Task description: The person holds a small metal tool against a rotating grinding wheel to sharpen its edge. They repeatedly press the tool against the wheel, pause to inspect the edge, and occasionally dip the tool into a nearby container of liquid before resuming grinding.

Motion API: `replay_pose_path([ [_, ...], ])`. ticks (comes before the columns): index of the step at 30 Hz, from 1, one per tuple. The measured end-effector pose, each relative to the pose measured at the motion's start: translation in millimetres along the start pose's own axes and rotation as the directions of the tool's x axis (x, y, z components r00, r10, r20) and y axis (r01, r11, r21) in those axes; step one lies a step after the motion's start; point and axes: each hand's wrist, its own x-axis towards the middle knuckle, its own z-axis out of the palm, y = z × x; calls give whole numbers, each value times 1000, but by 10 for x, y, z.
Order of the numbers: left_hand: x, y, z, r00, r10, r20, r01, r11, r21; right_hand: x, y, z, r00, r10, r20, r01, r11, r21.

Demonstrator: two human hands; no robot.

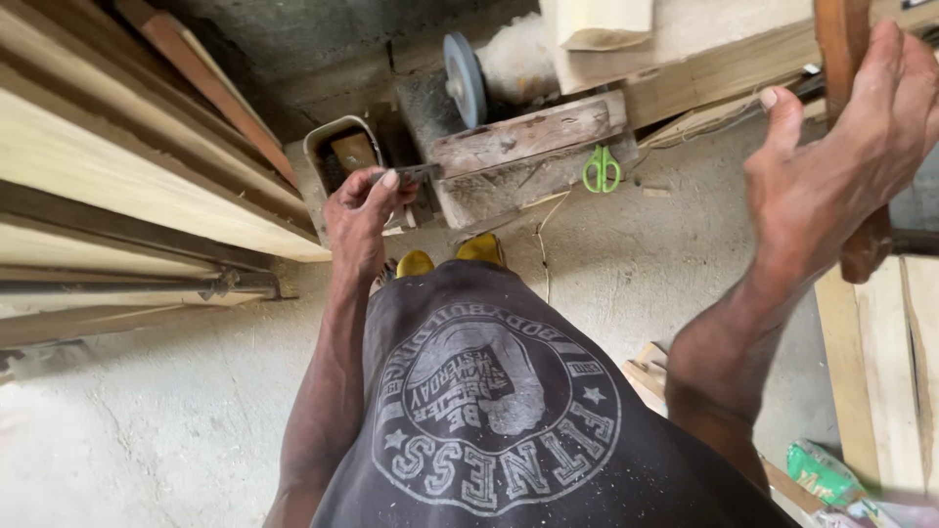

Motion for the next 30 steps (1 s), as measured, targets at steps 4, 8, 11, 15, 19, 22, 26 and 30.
replay_pose_path([
  [4,69,-114,-78,1000,14,19,-9,976,-220,-187,187,542,898,287,333,-361,914,187],
  [8,201,-255,-45,998,-40,46,43,996,-73,-342,340,364,790,304,532,-587,626,514],
  [11,295,-343,63,994,-70,82,67,997,44,-366,18,-24,798,124,590,-601,91,794],
  [15,273,-430,173,989,-139,52,130,980,152,-112,-398,-617,821,-63,567,-559,-291,777],
  [19,283,-475,249,995,-81,52,74,990,120,57,-811,-947,764,-147,628,-645,-153,749],
  [22,262,-515,251,994,-92,52,89,994,68,223,-1102,-1015,669,-214,712,-627,353,695],
  [26,262,-563,268,999,-53,9,52,994,94,534,-1454,-999,739,-460,491,-100,647,756],
  [30,251,-646,293,1000,-21,-13,23,980,196,799,-1766,-939,533,-503,680,220,859,462],
])
